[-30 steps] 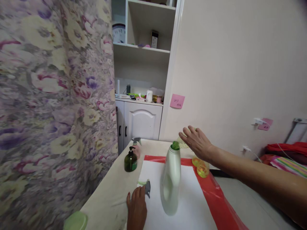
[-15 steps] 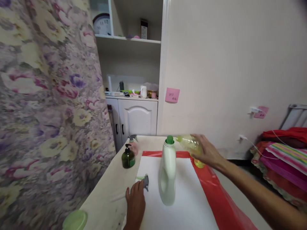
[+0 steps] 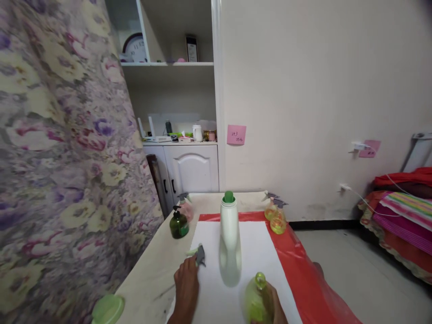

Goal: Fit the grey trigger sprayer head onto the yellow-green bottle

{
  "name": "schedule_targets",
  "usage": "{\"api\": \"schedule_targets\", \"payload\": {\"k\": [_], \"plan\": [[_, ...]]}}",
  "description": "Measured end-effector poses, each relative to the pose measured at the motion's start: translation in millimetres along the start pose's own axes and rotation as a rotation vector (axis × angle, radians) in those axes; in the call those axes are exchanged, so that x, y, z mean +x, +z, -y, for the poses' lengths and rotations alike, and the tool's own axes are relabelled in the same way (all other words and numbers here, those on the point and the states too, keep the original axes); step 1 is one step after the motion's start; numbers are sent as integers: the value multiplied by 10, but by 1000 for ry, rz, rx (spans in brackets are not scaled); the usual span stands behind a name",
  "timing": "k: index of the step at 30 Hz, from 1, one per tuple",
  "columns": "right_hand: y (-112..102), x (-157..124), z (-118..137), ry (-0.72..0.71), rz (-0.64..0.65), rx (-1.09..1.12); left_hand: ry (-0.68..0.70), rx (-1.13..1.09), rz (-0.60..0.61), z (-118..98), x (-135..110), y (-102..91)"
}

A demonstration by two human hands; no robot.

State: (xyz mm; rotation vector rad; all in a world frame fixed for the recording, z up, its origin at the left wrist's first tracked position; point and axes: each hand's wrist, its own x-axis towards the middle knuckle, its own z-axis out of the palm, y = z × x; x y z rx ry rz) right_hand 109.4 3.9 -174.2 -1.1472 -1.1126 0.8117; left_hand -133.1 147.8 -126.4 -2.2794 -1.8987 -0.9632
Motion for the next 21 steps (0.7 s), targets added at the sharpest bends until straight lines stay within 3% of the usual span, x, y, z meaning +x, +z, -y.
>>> {"api": "schedule_targets", "payload": {"k": [5, 7, 9, 15, 21], "plan": [[50, -12, 38, -16, 18, 46, -26, -208, -63, -178, -128, -291], [52, -16, 53, -25, 22, 34, -130, -428, -91, -343, -176, -480], [57, -19, 55, -30, 15, 59, -274, -697, -87, -564, -206, -695], [71, -33, -7, -30, -40, 118, -382, -1505, -47, -1371, -196, -1231], [66, -22, 47, -62, -12, 113, -337, -1800, 4, -1963, -213, -1424]]}}
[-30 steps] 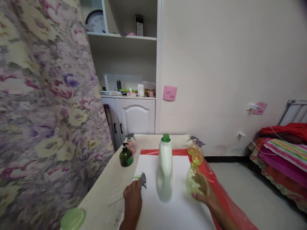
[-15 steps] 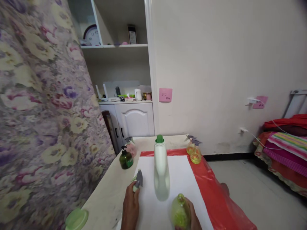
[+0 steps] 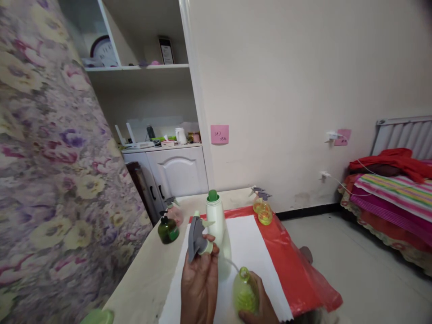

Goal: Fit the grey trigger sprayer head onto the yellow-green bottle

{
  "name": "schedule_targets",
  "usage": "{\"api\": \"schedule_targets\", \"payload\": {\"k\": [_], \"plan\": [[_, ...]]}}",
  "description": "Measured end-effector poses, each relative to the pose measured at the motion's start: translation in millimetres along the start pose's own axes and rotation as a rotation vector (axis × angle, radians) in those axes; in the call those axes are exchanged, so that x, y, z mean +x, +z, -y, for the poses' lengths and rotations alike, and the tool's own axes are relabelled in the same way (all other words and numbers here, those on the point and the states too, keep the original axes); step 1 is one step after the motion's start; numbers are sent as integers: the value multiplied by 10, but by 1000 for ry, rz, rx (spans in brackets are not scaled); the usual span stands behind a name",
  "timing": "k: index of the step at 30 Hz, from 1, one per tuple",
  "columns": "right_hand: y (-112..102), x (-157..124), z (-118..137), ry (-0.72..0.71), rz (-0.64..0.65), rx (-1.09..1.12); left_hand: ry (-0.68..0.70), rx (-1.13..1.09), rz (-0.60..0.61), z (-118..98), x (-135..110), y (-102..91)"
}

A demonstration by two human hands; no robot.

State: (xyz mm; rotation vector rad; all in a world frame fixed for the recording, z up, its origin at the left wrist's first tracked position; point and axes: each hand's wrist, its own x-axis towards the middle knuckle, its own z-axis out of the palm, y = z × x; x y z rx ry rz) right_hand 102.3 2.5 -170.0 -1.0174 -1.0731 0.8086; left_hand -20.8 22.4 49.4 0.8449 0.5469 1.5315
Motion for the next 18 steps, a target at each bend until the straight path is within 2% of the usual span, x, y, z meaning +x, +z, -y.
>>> {"api": "schedule_targets", "payload": {"k": [3, 6, 10, 15, 18], "plan": [[10, 16, 40, 10, 36, 14, -17, -1, 62, 74, -44, 89], [16, 23, 47, 15, 46, 25, -75, 39, 87, 192, -59, 68], [-13, 24, 32, -21, 31, 12, -121, 139, 96, 403, -59, -62], [-73, 42, 38, -43, 90, -38, -180, 363, 168, 685, -94, -269], [-73, 63, 67, -55, 98, -8, -210, 451, 171, 790, -107, -362]]}}
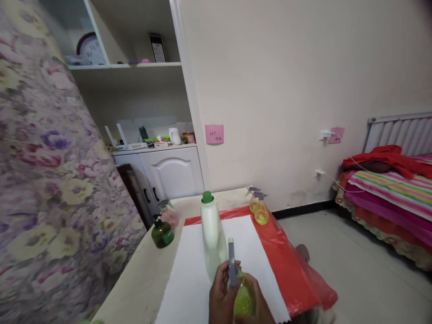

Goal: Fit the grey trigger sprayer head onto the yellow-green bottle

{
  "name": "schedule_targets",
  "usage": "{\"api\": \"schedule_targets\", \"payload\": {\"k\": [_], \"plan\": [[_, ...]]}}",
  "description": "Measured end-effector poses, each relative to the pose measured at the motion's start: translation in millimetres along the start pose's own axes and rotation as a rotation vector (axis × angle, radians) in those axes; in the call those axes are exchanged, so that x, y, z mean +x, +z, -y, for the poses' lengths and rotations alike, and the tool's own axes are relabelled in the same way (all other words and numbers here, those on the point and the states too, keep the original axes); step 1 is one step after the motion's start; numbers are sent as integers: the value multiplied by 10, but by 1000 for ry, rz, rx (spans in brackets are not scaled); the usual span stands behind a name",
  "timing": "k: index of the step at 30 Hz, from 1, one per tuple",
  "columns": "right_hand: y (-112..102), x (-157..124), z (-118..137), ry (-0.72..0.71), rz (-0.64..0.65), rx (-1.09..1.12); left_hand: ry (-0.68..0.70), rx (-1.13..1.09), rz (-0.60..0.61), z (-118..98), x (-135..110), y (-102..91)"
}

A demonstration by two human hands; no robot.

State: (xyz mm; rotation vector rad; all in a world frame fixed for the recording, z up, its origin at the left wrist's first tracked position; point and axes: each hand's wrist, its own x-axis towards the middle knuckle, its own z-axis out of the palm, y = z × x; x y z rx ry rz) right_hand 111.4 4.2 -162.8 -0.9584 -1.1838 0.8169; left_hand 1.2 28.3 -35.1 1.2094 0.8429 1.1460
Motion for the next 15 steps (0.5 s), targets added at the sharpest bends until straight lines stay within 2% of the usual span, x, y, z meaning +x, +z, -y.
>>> {"api": "schedule_targets", "payload": {"k": [3, 8, 15], "plan": [[20, 25, 44, 32, -5, 3, 7, 71, -25, 41, 14, -47], [57, 2, 79, 38, -60, -34, -18, 58, -24, -43, -26, -120], [116, -113, 77, 45, -147, -316, 24, -23, -193, -164, -160, -180]]}}
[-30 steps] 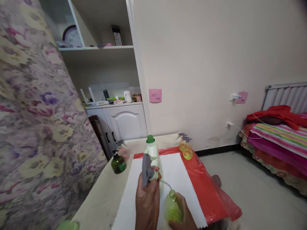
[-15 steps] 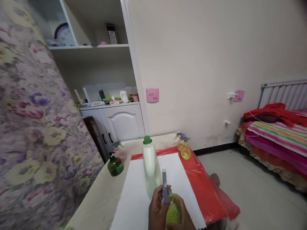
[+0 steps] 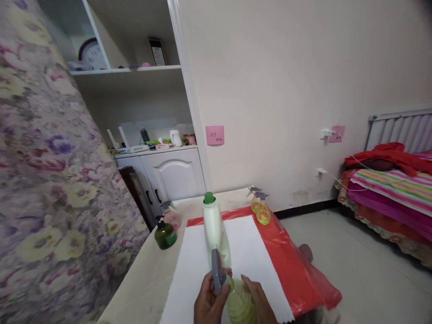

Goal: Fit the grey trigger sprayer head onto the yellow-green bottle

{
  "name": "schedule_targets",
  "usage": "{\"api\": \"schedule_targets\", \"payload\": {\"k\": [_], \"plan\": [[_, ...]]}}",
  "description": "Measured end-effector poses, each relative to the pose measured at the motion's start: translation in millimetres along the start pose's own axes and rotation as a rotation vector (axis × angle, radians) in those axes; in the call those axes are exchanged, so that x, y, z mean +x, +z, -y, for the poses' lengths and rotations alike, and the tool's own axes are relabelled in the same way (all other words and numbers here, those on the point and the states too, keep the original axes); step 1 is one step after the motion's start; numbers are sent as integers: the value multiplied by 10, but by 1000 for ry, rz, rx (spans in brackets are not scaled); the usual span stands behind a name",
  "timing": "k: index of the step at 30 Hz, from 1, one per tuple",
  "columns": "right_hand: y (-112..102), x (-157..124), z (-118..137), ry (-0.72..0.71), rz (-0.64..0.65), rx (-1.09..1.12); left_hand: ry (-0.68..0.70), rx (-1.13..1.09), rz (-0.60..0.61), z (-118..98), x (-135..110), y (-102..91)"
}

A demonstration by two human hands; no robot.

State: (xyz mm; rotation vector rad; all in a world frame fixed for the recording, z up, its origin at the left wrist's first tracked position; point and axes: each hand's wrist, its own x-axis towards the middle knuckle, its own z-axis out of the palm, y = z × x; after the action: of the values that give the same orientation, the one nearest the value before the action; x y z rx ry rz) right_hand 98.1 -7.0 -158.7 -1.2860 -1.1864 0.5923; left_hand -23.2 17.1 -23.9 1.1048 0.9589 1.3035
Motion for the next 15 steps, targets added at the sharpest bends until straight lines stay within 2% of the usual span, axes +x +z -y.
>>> {"api": "schedule_targets", "payload": {"k": [3, 8, 15], "plan": [[59, -42, 59, -55, -26, -105, -10, -17, -42, -24, -20, -37], [137, -89, 195, -29, -52, -260, 5, -30, -52, -59, -39, -112], [13, -109, 445, -173, -161, -309, -21, -21, -26, -25, -1, -281]]}}
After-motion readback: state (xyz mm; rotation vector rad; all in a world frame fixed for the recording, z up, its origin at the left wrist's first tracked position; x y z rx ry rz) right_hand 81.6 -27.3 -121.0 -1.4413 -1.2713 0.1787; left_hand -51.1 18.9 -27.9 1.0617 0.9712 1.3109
